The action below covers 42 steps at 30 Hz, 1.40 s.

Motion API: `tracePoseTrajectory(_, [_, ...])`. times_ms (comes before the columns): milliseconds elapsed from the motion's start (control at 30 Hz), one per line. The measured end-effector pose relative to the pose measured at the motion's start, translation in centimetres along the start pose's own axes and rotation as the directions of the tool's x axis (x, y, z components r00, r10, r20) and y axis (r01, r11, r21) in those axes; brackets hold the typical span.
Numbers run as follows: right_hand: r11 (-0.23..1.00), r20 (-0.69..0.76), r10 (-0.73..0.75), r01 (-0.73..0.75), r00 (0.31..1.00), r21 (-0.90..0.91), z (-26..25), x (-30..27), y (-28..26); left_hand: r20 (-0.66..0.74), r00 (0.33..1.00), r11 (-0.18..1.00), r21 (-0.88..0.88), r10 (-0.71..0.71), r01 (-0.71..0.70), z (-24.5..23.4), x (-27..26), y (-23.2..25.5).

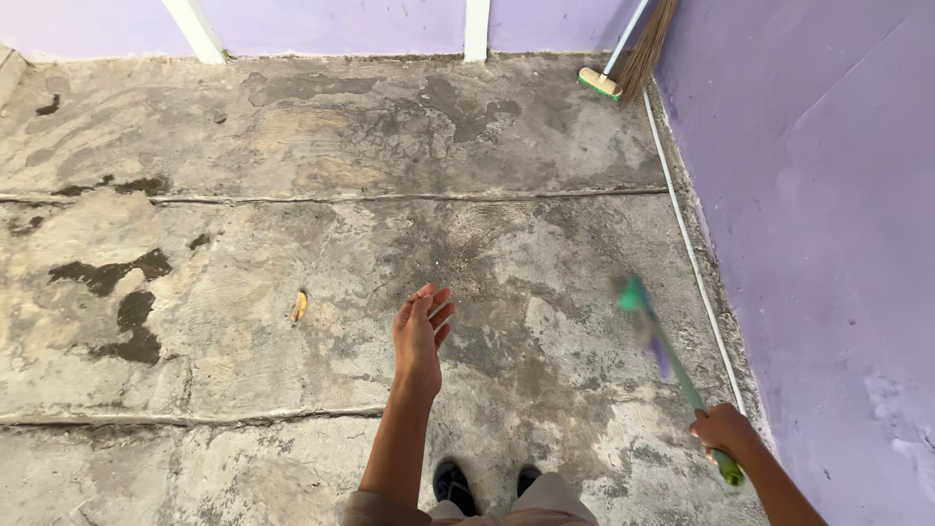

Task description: The person sweeps debris across a concrete floor using a small hand broom, gathering the material into a pile and moving it toward an edge.

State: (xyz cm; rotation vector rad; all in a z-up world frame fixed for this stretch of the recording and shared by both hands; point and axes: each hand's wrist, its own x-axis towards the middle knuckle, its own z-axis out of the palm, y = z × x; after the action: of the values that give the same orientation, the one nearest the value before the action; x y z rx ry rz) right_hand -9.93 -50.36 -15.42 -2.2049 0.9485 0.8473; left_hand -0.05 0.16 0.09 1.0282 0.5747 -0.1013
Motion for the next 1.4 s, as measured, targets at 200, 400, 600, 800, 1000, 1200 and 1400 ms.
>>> tracePoseTrajectory(200, [0.889, -0.058, -0.209, 0.165, 0.976, -0.427, 9.4, 0.8, -0.8, -0.026, 0.999, 1.000, 0.017, 0.020, -0.019, -1.5, -1.0, 0.6])
tracePoseTrajectory(400, [0.923, 0.236, -0.300, 0.343, 0.924, -0.171, 24.2, -7.0, -9.6, -0.039, 0.999, 0.999, 0.044, 0.009, -0.008, -1.7, -1.9, 0.8])
tracePoseTrajectory(600, [0.927, 0.495, -0.269, 0.362, 0.826, -0.101, 22.5, -13.9, -18.2, -0.038, 0.999, 1.000, 0.018, 0.002, -0.002, -2.1, -2.2, 0.9])
tracePoseTrajectory(800, [0.926, 0.524, -0.374, 0.340, 0.765, 0.164, 15.6, -16.2, -14.4, -0.044, 0.999, 0.999, 0.016, -0.028, 0.029, -2.6, -1.7, 0.1])
tracePoseTrajectory(1000, [0.960, 0.300, -0.200, 0.126, 0.933, 0.248, 5.8, -11.3, -4.9, -0.047, 0.997, 0.998, -0.005, -0.056, 0.056, -3.1, -0.7, -0.7])
tracePoseTrajectory(1200, [0.985, 0.140, -0.009, -0.015, 0.990, 0.170, -2.1, -2.4, -0.6, -0.074, 0.996, 0.999, 0.000, -0.043, 0.043, -3.5, -0.3, -0.1])
tracePoseTrajectory(1400, [0.971, -0.135, 0.097, -0.064, 0.986, 0.231, 0.7, 3.0, -5.4, -0.074, 0.997, 0.999, 0.049, 0.003, 0.001, -1.9, 0.8, 1.8])
